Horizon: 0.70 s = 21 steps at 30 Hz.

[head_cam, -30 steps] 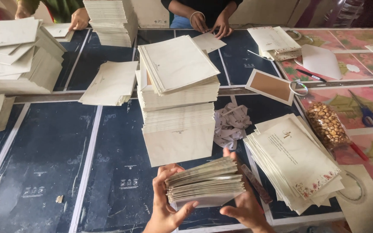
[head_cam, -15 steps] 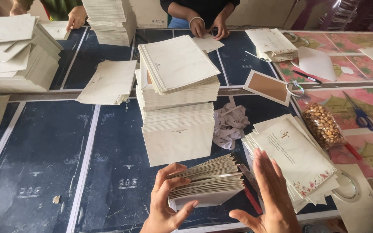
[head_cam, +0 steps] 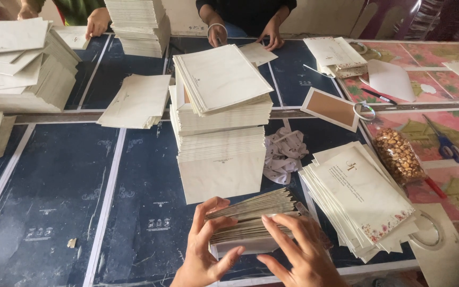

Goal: Inspecting a large quantity of printed cards by flipping through stacks one by one on a production table to check for quality.

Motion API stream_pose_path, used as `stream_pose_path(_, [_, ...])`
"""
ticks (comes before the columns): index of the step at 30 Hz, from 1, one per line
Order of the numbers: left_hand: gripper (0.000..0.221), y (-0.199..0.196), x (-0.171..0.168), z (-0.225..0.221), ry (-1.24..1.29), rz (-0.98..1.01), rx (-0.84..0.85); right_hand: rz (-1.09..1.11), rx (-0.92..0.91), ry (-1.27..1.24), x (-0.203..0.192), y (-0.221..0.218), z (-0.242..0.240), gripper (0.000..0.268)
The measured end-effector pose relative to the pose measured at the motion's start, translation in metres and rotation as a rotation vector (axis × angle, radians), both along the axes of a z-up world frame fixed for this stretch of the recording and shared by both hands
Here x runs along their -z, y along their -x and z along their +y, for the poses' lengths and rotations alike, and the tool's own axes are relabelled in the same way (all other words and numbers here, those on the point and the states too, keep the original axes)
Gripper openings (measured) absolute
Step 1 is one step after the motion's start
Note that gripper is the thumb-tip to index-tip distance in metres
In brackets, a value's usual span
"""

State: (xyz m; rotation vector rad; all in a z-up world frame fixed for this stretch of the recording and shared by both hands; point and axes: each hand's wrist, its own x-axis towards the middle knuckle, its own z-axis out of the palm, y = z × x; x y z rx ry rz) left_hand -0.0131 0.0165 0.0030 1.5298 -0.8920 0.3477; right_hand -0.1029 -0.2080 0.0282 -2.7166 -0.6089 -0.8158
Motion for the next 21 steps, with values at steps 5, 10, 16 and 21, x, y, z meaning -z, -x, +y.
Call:
stream_pose_path(5, [0.043, -0.008, -0.010, 0.008, -0.042, -0.007, 0.057, -0.025, 0.077, 0.055, 0.011, 0.000, 0.011, 0.061])
stream_pose_path(10, [0.064, -0.018, -0.022, 0.015, -0.080, 0.048, 0.174, -0.151, 0.104, 0.079, 0.036, 0.007, 0.011, 0.049])
stream_pose_path(16, [0.045, -0.024, -0.024, 0.013, -0.075, 0.099, 0.166, -0.091, 0.176, 0.010, 0.045, 0.026, 0.015, 0.045])
stream_pose_path(21, [0.018, -0.030, -0.012, 0.005, -0.087, 0.053, 0.017, -0.483, 0.147, 0.038, 0.016, 0.011, 0.033, 0.027])
